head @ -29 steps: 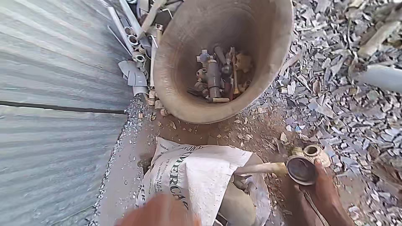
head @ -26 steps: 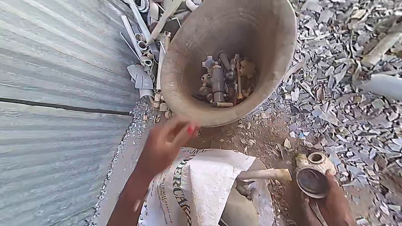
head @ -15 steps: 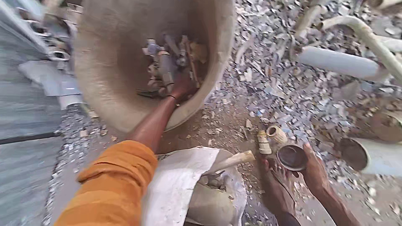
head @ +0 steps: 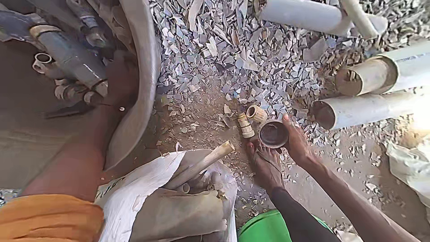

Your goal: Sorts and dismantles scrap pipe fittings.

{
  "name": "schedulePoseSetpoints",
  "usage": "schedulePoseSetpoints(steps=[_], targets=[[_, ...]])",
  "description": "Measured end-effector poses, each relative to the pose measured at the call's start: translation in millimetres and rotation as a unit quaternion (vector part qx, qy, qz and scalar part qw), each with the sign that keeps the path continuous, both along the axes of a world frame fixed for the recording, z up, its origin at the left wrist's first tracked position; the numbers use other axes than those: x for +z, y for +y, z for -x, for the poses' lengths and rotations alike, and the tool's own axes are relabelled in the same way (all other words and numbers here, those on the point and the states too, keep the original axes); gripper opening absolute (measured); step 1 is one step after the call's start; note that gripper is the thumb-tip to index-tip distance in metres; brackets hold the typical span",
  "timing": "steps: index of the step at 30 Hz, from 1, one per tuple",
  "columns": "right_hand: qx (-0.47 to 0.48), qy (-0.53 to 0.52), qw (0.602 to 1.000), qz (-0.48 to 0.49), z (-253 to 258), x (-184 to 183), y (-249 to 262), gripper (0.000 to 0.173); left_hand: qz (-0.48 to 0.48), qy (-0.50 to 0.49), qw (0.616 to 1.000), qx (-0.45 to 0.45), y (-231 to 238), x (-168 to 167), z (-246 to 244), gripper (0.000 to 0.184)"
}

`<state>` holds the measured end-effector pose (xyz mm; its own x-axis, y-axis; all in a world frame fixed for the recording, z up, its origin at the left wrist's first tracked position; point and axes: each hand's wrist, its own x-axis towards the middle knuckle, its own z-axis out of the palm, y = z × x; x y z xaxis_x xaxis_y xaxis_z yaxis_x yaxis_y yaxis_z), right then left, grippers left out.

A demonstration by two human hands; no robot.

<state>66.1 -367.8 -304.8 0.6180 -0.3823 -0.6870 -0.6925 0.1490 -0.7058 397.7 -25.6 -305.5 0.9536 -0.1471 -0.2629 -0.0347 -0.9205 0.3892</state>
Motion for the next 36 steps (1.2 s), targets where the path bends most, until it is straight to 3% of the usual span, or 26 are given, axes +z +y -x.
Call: schedulePoseSetpoints(steps=[3,6,10,12,14,16,18,20,22,27,32,36], targets=[[0.011,-0.002,1.0,-0.012,8,16,3,0.053,0.083,0.002,0.995,0.063,0,53,6,0.065],[0.076,-0.085,0.993,0.033,12,44,6,0.055,0.231,-0.066,0.956,0.169,2,150,48,0.059],[0.12,-0.298,0.944,0.077,2,115,17,0.059,0.447,-0.038,0.87,0.203,10,272,190,0.045],[0.111,-0.37,0.913,0.128,4,156,32,0.063,0.525,-0.015,0.832,0.179,5,309,279,0.05],[0.142,-0.426,0.875,0.18,15,192,44,0.068,0.553,0.001,0.819,0.154,-3,334,365,0.054],[0.152,-0.472,0.851,0.172,27,228,56,0.061,0.547,-0.03,0.825,0.142,-12,345,433,0.044],[0.101,-0.471,0.869,0.116,43,264,71,0.049,0.532,-0.075,0.829,0.154,-21,346,479,0.042],[0.061,-0.443,0.892,0.069,61,293,78,0.042,0.514,-0.129,0.826,0.193,-32,345,512,0.051],[0.069,-0.422,0.901,0.068,82,306,74,0.039,0.517,-0.158,0.816,0.206,-41,337,539,0.051],[0.088,-0.441,0.893,-0.002,122,323,81,0.037,0.486,-0.204,0.835,0.159,-46,334,569,0.049],[0.09,-0.401,0.907,-0.091,161,350,126,0.041,0.513,-0.255,0.807,0.142,-53,314,605,0.049],[0.098,-0.356,0.919,-0.139,173,357,138,0.049,0.47,-0.335,0.803,0.145,-44,296,611,0.047]])
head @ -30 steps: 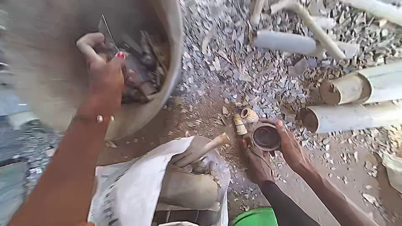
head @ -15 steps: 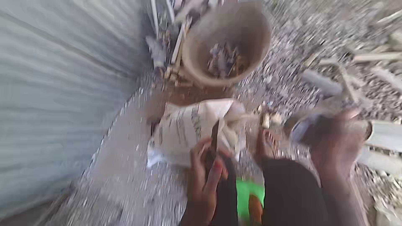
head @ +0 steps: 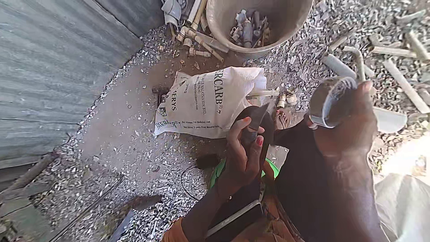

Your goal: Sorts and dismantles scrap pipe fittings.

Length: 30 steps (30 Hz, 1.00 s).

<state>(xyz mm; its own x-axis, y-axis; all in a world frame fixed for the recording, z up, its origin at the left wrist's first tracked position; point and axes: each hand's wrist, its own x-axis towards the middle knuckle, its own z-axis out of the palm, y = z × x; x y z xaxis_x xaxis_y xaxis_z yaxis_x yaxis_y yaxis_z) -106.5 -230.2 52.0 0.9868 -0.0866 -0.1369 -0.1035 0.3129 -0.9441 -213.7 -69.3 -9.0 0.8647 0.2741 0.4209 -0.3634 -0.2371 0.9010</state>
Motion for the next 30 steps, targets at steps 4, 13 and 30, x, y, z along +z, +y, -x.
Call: schedulePoseSetpoints(steps=[4,13,30], targets=[[0.057,0.008,0.997,0.053,-1,-2,4,0.051,0.037,-0.012,0.999,-0.003,10,6,-22,0.055],[0.0,0.011,0.997,0.071,-47,10,23,0.033,0.547,0.304,0.779,-0.029,-8,89,-124,0.032],[-0.057,-0.119,0.934,0.331,-29,-53,-3,0.05,0.313,0.322,0.88,-0.158,-56,47,-173,0.037]])
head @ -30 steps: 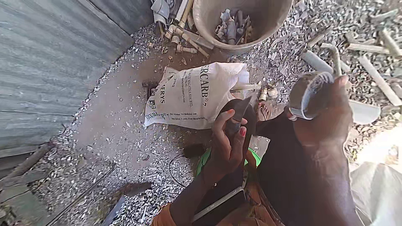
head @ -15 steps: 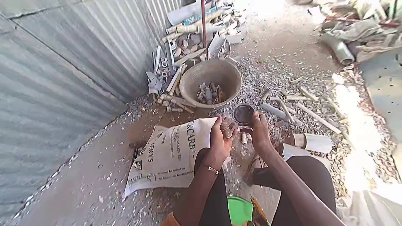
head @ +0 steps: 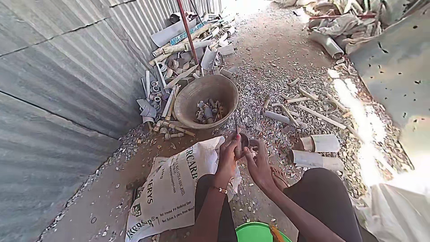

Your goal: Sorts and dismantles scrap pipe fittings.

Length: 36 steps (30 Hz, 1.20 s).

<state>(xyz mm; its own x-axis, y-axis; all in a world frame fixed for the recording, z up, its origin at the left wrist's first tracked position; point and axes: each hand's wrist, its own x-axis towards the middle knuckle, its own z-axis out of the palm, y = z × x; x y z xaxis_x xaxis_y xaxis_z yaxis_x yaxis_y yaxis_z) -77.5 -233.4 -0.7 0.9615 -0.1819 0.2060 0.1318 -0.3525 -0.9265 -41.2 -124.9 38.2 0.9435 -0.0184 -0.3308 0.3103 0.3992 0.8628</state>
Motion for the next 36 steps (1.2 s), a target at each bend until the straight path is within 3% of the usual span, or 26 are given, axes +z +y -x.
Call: schedulePoseSetpoints(steps=[2,5,6,8,11,15,18,22,26,31,36], targets=[[0.026,-0.004,1.0,0.016,2,-1,-2,0.045,-0.058,-0.044,0.996,-0.051,-2,-5,2,0.038],[0.083,0.076,0.992,-0.052,-7,5,-7,0.053,-0.091,-0.098,0.982,-0.135,2,-9,5,0.046],[0.084,0.096,0.989,-0.072,-12,4,-8,0.043,-0.1,-0.099,0.98,-0.141,3,-9,5,0.05],[0.084,0.123,0.981,-0.125,-19,8,-12,0.032,-0.081,-0.06,0.989,-0.105,2,-6,6,0.051],[0.097,0.097,0.986,-0.091,-25,26,-25,0.037,-0.02,0.066,0.997,-0.033,3,2,-1,0.05],[0.174,0.088,0.98,-0.05,-19,26,-30,0.038,0.036,0.151,0.984,-0.084,-1,1,3,0.061],[0.156,0.037,0.987,0.01,-4,22,-25,0.037,0.021,0.133,0.99,-0.036,-14,-6,3,0.06],[0.06,-0.009,0.998,0.006,-5,35,-28,0.034,-0.024,0.046,0.996,0.078,-14,-3,-3,0.048],[0.142,0.181,0.969,-0.095,-4,45,-45,0.048,-0.001,0.025,0.991,0.134,-2,-1,-8,0.047],[0.196,0.255,0.892,-0.318,15,38,-32,0.025,0.002,0.028,0.992,0.12,-4,-3,-6,0.047],[0.195,0.306,0.825,-0.434,15,40,-35,0.018,-0.007,0.001,0.997,0.081,-19,-5,-4,0.044]])
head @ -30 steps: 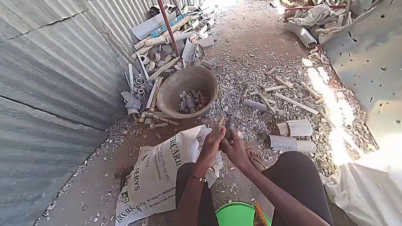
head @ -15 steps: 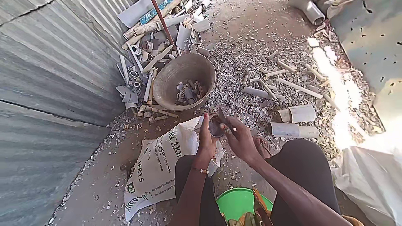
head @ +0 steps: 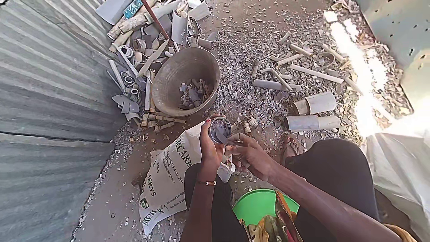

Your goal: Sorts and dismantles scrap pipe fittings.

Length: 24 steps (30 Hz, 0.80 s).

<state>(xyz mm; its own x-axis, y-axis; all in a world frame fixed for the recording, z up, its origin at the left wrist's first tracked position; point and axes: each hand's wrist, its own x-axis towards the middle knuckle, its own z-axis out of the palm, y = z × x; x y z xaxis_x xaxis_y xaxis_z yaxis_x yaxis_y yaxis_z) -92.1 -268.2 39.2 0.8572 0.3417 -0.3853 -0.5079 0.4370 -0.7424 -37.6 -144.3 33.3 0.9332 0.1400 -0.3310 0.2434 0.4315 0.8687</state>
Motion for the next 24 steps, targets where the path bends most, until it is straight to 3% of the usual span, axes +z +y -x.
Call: schedulePoseSetpoints(steps=[5,10,14,16,21,24], targets=[[-0.092,0.064,0.992,-0.051,-7,5,-2,0.01,-0.035,0.021,0.999,-0.007,-14,-3,-4,0.046],[-0.155,0.031,0.987,-0.017,-1,0,3,0.014,-0.107,0.01,0.993,-0.039,-21,-11,-4,0.044],[-0.131,-0.064,0.981,0.128,3,-9,-1,0.026,-0.135,0.003,0.989,-0.061,-22,-14,-5,0.04],[-0.136,-0.055,0.976,0.162,6,-11,0,0.026,-0.141,0.003,0.988,-0.065,-24,-16,-3,0.039],[-0.21,0.049,0.976,0.037,12,-7,8,0.018,-0.1,0.047,0.993,-0.032,-36,-15,3,0.038],[-0.214,0.052,0.975,0.03,12,-11,6,0.018,-0.092,0.065,0.993,-0.038,-37,-14,1,0.038]])
